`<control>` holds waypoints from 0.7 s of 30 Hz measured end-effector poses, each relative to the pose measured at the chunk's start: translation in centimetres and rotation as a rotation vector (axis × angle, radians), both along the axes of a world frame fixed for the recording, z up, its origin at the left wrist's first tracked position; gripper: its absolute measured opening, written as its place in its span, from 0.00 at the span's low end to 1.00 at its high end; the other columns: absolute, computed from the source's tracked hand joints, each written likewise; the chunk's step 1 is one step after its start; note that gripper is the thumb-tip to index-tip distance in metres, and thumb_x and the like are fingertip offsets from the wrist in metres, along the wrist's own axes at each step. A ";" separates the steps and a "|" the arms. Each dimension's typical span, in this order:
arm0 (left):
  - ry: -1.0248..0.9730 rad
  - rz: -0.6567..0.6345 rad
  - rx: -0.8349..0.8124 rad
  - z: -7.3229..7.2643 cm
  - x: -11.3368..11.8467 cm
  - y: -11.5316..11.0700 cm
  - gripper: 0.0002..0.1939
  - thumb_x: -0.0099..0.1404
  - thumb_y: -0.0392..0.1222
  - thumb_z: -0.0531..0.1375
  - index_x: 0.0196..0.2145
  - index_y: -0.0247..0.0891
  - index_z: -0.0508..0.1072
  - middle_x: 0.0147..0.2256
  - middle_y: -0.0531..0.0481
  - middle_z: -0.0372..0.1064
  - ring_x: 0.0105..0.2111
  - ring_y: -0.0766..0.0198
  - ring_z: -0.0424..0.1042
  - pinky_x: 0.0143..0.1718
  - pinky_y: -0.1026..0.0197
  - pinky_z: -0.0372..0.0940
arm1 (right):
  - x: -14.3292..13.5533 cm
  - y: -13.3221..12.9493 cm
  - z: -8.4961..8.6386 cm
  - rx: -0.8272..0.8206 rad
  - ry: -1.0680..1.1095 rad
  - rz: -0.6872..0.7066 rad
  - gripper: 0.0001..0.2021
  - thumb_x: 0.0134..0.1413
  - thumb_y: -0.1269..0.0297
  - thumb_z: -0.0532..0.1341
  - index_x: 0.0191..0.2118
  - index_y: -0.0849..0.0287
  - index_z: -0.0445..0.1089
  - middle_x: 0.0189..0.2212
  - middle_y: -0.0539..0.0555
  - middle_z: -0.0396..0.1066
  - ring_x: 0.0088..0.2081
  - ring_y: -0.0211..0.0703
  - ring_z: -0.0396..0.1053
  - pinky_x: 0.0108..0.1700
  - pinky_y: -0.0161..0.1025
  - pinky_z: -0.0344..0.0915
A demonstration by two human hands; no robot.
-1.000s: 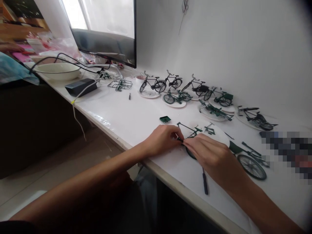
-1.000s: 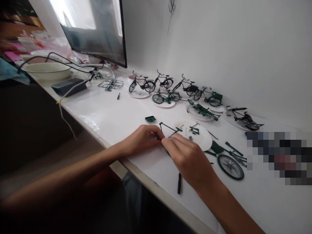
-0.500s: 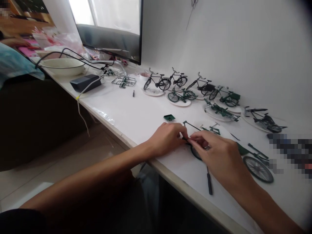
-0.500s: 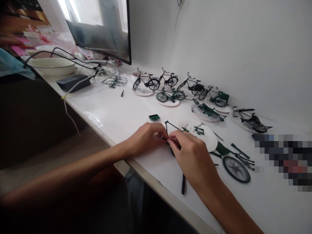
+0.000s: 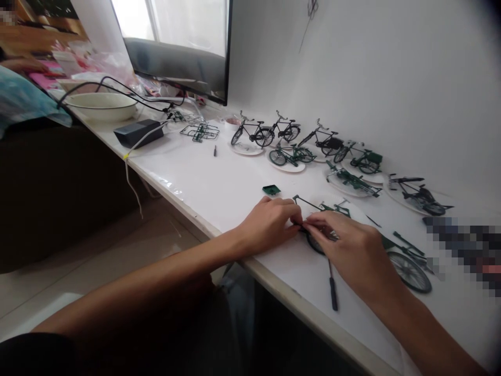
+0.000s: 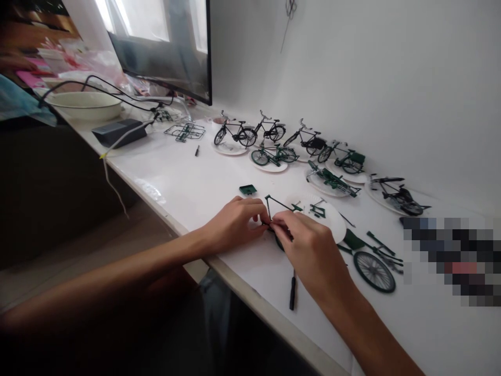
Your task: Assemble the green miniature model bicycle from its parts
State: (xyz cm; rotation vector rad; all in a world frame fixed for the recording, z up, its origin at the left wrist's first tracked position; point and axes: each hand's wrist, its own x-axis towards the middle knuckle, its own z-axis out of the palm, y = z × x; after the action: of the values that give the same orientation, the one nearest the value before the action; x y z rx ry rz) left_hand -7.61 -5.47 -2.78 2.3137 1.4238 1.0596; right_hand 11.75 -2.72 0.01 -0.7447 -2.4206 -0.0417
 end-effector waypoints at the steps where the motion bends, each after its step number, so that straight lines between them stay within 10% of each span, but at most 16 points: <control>1: 0.004 0.002 0.005 0.0 0.0 0.0 0.02 0.65 0.34 0.62 0.37 0.37 0.74 0.38 0.51 0.75 0.37 0.63 0.72 0.45 0.56 0.60 | 0.1 0.0 0.0 0.029 -0.028 0.016 0.04 0.62 0.73 0.62 0.41 0.58 0.71 0.34 0.53 0.77 0.34 0.46 0.76 0.37 0.41 0.71; 21: 0.027 0.017 -0.010 0.3 0.1 0.0 0.01 0.65 0.35 0.61 0.36 0.37 0.73 0.37 0.53 0.74 0.37 0.63 0.71 0.45 0.57 0.58 | 0.7 0.1 1.5 0.122 -0.031 0.094 0.06 0.63 0.76 0.61 0.43 0.62 0.72 0.36 0.55 0.75 0.38 0.45 0.74 0.43 0.42 0.70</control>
State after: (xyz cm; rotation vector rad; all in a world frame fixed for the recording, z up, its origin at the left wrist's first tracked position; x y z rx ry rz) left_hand -7.53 -5.43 -2.51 2.3217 1.4578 1.0263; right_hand 12.46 -2.63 1.48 -0.5788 -2.4547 -0.1634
